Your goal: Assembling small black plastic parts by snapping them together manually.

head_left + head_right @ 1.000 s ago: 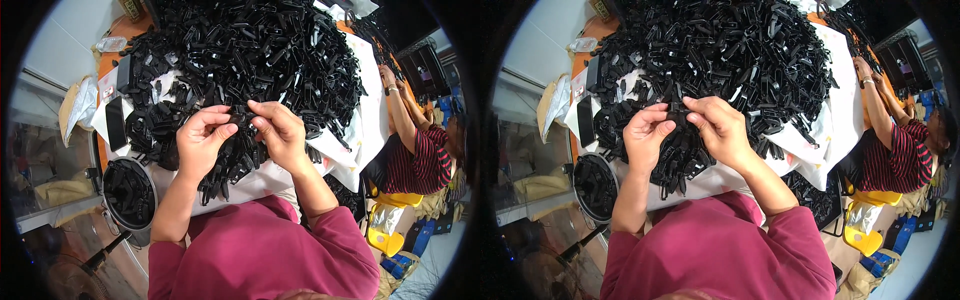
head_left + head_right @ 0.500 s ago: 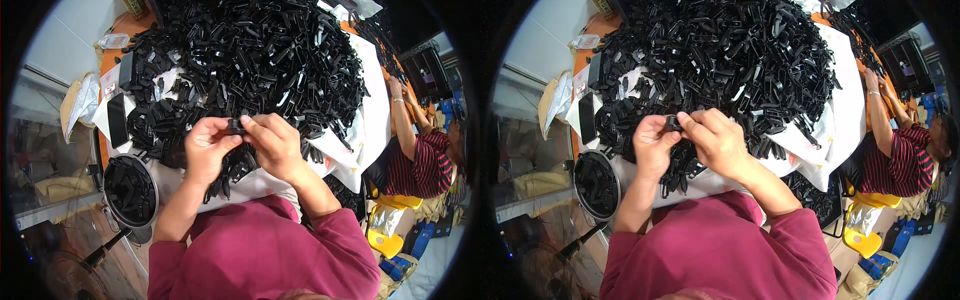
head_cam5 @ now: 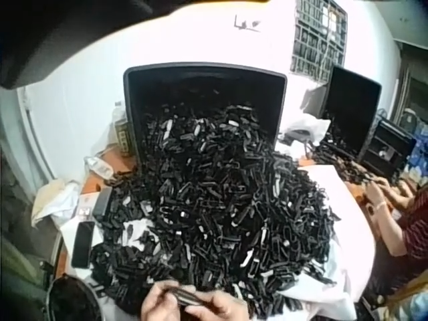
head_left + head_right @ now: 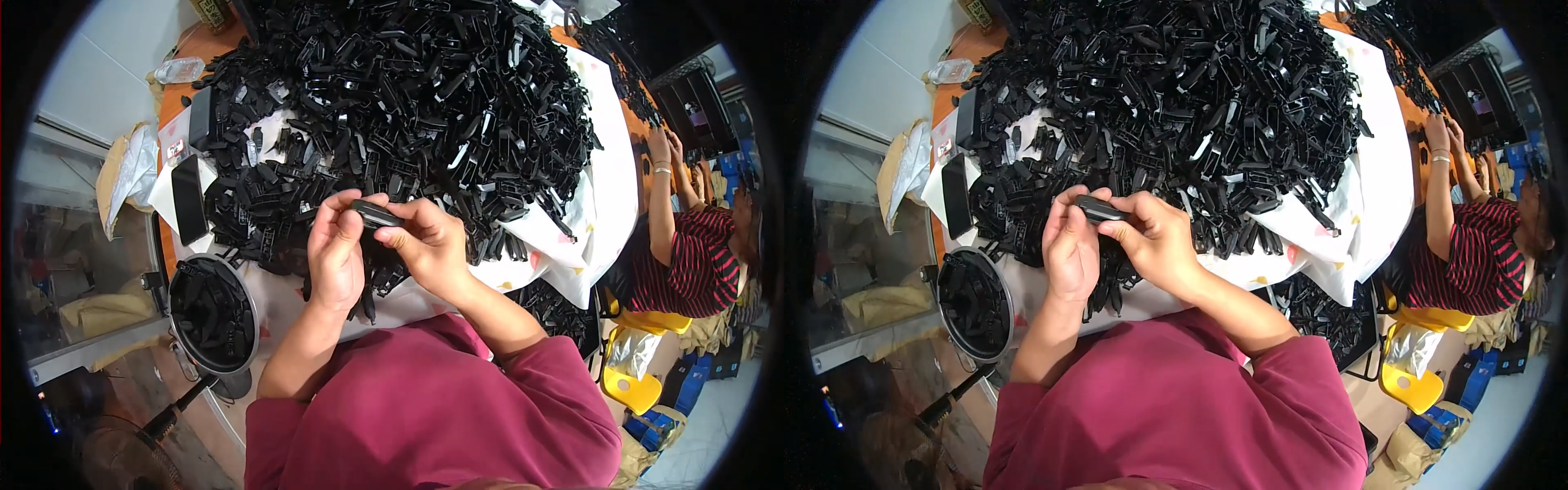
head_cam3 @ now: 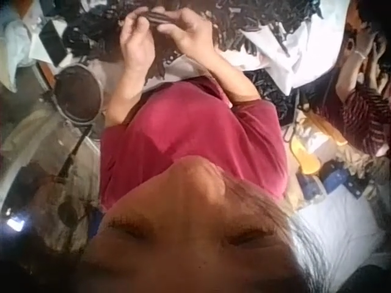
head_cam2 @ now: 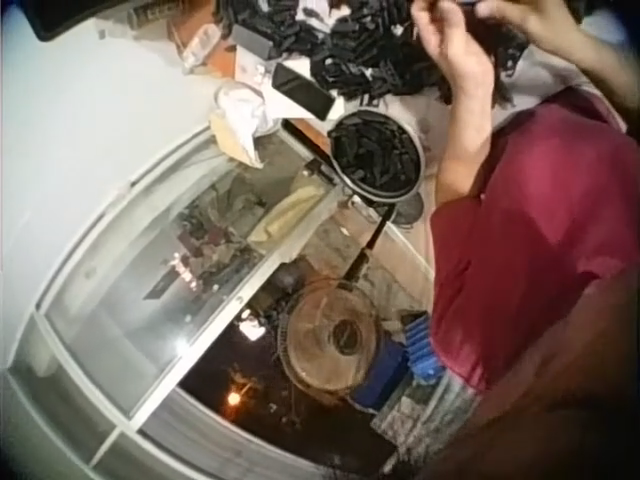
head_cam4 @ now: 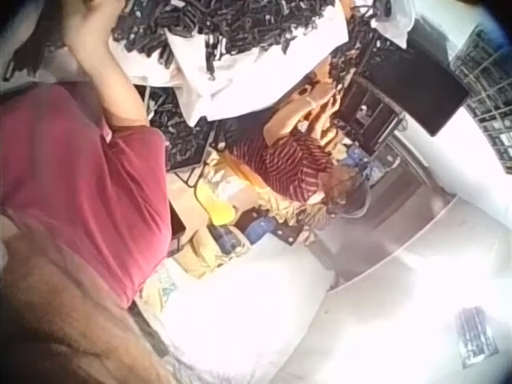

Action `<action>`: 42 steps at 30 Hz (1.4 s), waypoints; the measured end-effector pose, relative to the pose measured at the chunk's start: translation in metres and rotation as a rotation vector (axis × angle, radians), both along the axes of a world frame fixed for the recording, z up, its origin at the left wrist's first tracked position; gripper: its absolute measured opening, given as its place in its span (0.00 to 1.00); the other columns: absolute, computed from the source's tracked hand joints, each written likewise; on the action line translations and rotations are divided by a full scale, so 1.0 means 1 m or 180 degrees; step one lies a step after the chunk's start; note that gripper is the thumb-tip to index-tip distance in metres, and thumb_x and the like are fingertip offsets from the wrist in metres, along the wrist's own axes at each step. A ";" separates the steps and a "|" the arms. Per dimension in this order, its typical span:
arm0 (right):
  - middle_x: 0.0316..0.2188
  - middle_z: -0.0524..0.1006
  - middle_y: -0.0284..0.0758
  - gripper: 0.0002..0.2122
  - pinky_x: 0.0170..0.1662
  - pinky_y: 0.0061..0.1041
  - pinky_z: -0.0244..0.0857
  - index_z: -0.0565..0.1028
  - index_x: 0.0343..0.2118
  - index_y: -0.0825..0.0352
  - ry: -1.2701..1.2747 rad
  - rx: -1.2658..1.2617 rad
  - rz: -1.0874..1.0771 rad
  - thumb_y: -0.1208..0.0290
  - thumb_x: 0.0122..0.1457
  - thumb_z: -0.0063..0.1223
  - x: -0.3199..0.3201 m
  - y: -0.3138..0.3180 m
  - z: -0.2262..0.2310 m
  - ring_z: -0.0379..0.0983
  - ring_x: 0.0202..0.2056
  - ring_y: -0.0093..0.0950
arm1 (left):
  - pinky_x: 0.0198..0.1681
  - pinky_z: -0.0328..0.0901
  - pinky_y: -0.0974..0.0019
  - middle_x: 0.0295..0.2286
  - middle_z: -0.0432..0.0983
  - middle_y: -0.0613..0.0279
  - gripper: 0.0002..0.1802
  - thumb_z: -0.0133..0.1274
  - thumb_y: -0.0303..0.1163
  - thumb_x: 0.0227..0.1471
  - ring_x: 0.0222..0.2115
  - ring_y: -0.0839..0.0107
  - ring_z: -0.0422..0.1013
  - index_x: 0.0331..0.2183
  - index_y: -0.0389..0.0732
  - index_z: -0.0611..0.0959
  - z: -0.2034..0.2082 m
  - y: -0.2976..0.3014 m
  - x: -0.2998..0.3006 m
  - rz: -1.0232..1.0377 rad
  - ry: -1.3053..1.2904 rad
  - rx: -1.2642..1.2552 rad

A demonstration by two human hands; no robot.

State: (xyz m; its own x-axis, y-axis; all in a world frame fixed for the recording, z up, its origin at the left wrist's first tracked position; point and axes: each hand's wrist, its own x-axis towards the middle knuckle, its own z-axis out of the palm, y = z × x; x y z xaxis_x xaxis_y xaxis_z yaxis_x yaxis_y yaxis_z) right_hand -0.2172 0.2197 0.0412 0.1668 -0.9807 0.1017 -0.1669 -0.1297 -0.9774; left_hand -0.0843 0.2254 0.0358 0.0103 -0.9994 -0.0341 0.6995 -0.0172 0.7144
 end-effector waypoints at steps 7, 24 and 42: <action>0.35 0.73 0.30 0.09 0.36 0.28 0.65 0.76 0.27 0.64 0.4110 -0.1687 0.0101 0.70 0.40 0.59 -0.076 -0.087 0.016 0.67 0.36 0.33 | 0.32 0.65 0.69 0.29 0.70 0.58 0.08 0.44 0.31 0.54 0.30 0.67 0.71 0.34 0.37 0.72 0.000 -0.038 0.050 0.0613 -0.0201 0.0404; 0.33 0.74 0.35 0.14 0.29 0.16 0.68 0.71 0.42 0.70 0.0299 0.0130 -0.0393 0.80 0.50 0.53 -0.039 -0.056 -0.018 0.72 0.29 0.19 | 0.37 0.65 0.59 0.31 0.76 0.57 0.15 0.55 0.34 0.41 0.34 0.58 0.72 0.36 0.43 0.76 -0.024 -0.096 0.046 -0.0467 -0.6011 0.0023; 0.40 0.71 0.37 0.12 0.42 0.18 0.65 0.72 0.40 0.73 -0.1442 0.0193 -0.0457 0.83 0.50 0.52 0.008 -0.037 0.008 0.69 0.38 0.21 | 0.27 0.65 0.77 0.26 0.75 0.65 0.15 0.59 0.27 0.43 0.25 0.82 0.69 0.35 0.35 0.75 0.028 -0.035 0.022 -0.0238 -0.2215 -0.0763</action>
